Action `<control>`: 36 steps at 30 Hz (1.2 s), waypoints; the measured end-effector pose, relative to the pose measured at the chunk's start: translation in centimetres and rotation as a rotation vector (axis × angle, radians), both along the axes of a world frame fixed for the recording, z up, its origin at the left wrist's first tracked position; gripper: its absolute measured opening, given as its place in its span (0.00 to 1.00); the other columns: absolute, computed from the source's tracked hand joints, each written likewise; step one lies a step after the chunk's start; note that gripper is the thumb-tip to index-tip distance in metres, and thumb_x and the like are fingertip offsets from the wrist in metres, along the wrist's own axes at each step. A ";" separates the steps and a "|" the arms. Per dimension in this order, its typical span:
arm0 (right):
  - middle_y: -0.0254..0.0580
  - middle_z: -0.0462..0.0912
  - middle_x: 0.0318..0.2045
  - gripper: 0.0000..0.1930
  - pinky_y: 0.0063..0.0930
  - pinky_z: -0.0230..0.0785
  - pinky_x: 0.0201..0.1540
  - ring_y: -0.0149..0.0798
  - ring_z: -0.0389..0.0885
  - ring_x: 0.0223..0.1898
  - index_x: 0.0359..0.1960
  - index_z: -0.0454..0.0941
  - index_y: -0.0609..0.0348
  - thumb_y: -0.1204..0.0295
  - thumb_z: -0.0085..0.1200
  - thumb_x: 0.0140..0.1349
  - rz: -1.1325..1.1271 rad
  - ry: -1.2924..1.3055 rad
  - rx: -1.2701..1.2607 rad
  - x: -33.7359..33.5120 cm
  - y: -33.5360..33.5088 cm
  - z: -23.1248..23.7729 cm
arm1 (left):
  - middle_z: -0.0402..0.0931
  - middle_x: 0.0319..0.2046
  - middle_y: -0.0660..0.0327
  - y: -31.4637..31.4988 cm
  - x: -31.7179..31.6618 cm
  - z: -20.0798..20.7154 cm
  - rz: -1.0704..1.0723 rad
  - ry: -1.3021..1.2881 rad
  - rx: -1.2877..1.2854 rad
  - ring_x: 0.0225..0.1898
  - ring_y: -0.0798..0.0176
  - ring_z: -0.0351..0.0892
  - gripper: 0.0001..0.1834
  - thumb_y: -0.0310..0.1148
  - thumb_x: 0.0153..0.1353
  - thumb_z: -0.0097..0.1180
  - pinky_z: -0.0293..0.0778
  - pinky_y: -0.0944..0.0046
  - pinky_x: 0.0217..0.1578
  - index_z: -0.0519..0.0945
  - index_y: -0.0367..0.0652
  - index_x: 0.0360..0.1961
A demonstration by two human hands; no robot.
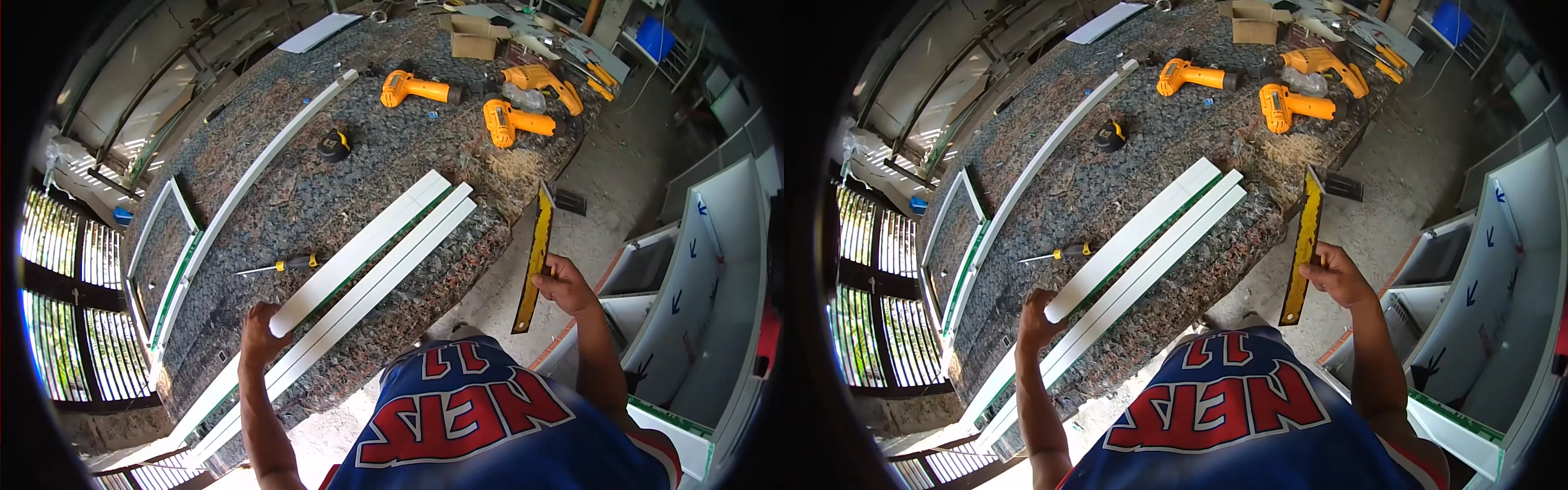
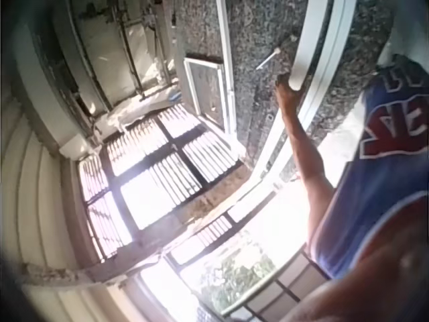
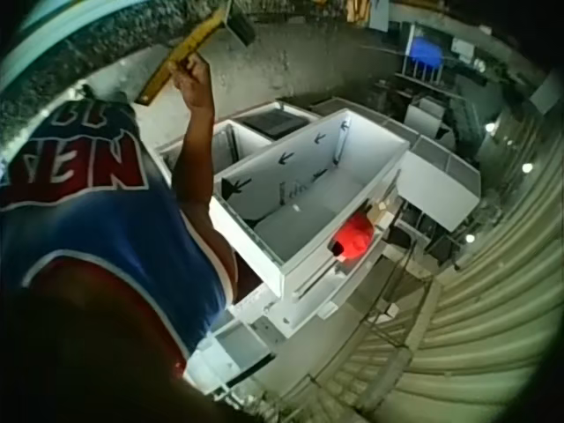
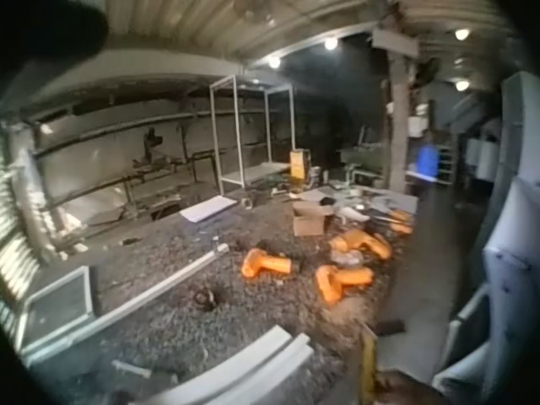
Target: The person peels protective film from aluminum bars, fetches an additional bar from another table, and aligns the bars on a workbench. The person then marks lines across the aluminum bars using a combination square and a pencil.
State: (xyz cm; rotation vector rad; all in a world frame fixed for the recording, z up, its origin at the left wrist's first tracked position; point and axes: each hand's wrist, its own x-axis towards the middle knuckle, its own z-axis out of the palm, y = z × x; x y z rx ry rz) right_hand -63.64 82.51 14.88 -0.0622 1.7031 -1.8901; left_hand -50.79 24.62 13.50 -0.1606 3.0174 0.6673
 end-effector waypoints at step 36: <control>0.46 0.81 0.45 0.29 0.37 0.75 0.47 0.48 0.81 0.46 0.53 0.80 0.63 0.63 0.73 0.51 0.345 0.842 0.619 -16.6 -9.1 -3.1 | 0.73 0.54 0.53 16.9 -2.4 -1.0 0.174 0.065 -0.163 0.58 0.46 0.69 0.37 0.49 0.50 0.69 0.61 0.47 0.59 0.74 0.40 0.58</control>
